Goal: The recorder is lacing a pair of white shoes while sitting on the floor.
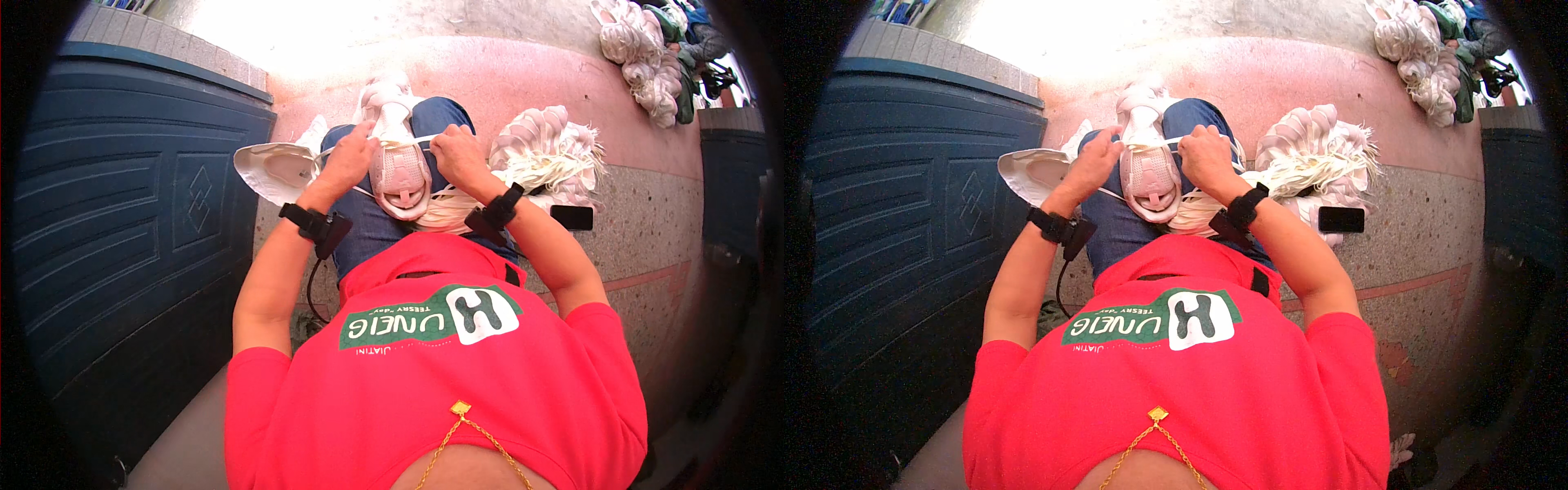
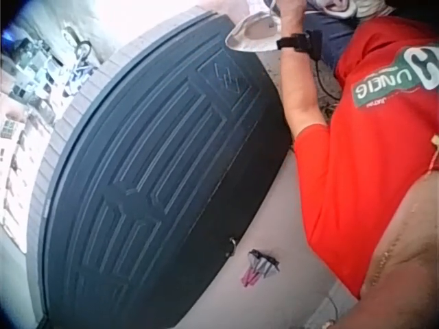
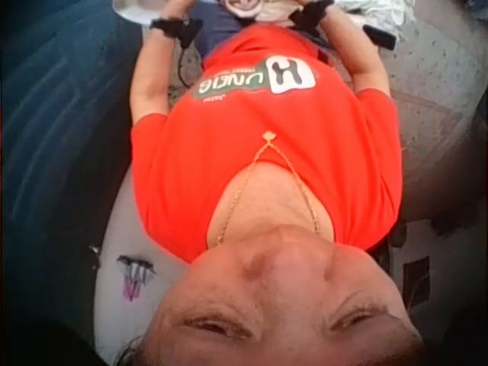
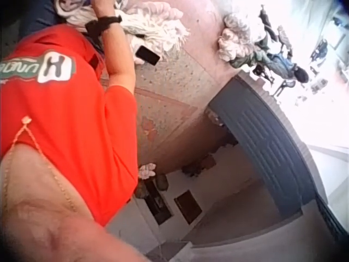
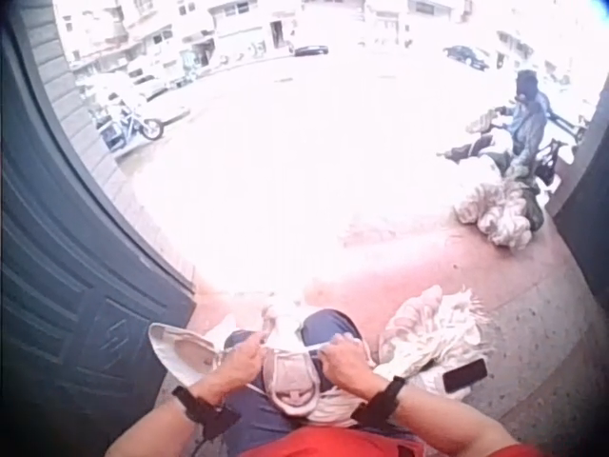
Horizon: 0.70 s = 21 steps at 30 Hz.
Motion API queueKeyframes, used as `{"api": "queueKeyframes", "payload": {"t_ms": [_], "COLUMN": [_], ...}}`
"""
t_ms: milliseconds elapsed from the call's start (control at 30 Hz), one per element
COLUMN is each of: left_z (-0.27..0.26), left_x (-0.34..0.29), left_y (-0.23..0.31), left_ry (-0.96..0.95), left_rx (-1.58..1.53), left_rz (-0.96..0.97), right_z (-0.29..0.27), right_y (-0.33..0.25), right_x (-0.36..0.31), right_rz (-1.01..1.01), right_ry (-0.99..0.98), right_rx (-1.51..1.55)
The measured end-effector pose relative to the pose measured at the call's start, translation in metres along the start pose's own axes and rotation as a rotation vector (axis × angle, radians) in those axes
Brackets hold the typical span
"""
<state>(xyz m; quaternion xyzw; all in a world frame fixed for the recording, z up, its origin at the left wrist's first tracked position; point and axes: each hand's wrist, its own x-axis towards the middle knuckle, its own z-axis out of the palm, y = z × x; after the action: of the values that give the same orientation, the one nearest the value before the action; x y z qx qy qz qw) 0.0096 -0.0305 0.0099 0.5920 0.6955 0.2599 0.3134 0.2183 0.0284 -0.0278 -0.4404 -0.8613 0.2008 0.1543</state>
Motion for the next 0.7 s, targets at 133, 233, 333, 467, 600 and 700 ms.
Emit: {"api": "queueKeyframes", "payload": {"t_ms": [133, 233, 333, 467, 600, 700], "left_z": [0.003, -0.001, -0.006, -0.004, 0.01, 0.011], "left_x": [-0.01, -0.016, -0.021, -0.027, -0.03, -0.031], "left_y": [0.002, -0.002, -0.004, -0.012, -0.013, -0.025], "left_ry": [-0.074, -0.122, -0.138, -0.174, -0.02, -0.041], "left_rx": [-0.036, -0.29, -0.538, -0.602, -0.478, -0.337], "left_rz": [-0.113, -0.265, -0.428, -0.452, -0.365, -0.333], "right_z": [0.002, 0.004, 0.003, 0.003, 0.009, 0.006], "right_y": [-0.009, -0.008, -0.001, -0.002, -0.008, -0.011], "right_x": [0.003, 0.007, 0.012, 0.017, 0.016, 0.013], "right_rz": [-0.007, -0.107, -0.228, -0.306, -0.186, -0.197], "right_ry": [-0.012, -0.064, -0.118, -0.13, -0.058, -0.102], "right_rx": [-0.073, -0.144, -0.115, -0.128, -0.18, -0.224]}}
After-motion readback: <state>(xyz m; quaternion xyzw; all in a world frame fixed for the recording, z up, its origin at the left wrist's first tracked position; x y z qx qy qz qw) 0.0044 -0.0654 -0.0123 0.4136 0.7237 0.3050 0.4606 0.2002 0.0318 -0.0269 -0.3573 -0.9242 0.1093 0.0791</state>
